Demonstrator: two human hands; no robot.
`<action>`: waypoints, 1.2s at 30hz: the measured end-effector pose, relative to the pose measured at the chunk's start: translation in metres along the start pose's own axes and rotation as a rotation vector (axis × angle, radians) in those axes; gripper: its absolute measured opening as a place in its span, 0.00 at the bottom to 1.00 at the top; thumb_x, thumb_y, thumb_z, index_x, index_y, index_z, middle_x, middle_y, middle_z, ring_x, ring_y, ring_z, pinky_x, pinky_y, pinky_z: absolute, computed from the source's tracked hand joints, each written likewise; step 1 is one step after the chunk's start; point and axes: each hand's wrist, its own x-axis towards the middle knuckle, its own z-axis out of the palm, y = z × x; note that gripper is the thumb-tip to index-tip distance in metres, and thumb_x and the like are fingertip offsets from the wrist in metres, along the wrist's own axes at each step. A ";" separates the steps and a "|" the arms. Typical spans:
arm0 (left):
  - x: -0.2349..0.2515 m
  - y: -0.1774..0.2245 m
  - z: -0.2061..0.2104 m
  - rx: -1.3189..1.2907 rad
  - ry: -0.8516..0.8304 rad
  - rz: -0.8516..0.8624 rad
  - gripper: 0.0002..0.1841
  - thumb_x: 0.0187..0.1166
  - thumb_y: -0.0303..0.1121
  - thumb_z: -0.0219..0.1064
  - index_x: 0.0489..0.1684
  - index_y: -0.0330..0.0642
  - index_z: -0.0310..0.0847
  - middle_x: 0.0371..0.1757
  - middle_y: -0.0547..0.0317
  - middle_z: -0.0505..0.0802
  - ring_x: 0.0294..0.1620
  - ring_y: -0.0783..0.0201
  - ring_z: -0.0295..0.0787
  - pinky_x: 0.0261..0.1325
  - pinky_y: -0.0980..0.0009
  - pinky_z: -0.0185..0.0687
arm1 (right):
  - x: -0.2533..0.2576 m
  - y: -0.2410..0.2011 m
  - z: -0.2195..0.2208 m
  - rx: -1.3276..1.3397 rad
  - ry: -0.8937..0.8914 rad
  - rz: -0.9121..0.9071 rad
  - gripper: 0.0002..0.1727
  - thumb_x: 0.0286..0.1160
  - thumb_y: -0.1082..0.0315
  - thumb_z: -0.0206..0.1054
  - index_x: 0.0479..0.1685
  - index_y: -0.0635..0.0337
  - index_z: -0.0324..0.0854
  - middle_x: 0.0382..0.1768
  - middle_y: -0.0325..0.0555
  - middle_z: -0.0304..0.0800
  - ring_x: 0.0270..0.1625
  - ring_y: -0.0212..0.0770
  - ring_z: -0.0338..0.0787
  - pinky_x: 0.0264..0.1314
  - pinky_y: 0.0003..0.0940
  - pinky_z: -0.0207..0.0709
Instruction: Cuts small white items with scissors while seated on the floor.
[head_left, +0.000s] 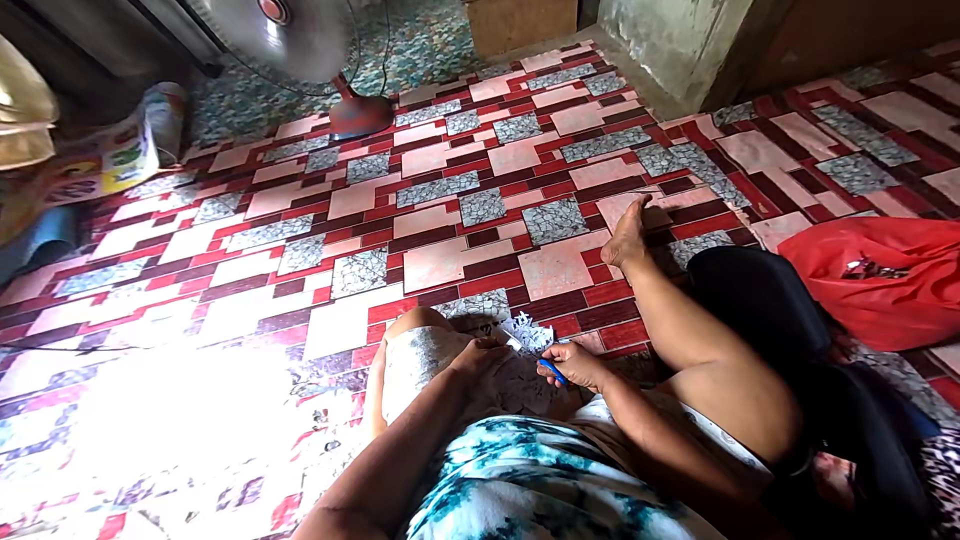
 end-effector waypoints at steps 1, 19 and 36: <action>0.000 0.000 0.000 -0.002 0.003 0.000 0.04 0.85 0.28 0.65 0.46 0.36 0.80 0.33 0.60 0.87 0.27 0.70 0.84 0.33 0.74 0.84 | 0.000 0.000 -0.001 0.011 0.003 -0.009 0.15 0.78 0.68 0.73 0.56 0.68 0.80 0.33 0.39 0.87 0.27 0.26 0.84 0.33 0.21 0.80; 0.001 -0.001 0.001 0.007 -0.001 0.012 0.03 0.86 0.27 0.64 0.45 0.36 0.80 0.32 0.61 0.87 0.26 0.71 0.83 0.32 0.74 0.83 | 0.003 0.003 0.000 -0.072 -0.067 0.052 0.19 0.82 0.55 0.70 0.59 0.61 0.80 0.31 0.36 0.88 0.26 0.26 0.82 0.27 0.21 0.71; 0.001 -0.001 0.001 -0.033 0.031 0.006 0.04 0.86 0.28 0.64 0.46 0.36 0.79 0.32 0.59 0.88 0.26 0.70 0.84 0.32 0.73 0.83 | 0.001 0.000 -0.001 -0.100 -0.078 0.080 0.20 0.83 0.52 0.68 0.59 0.60 0.80 0.32 0.37 0.89 0.28 0.27 0.83 0.28 0.23 0.71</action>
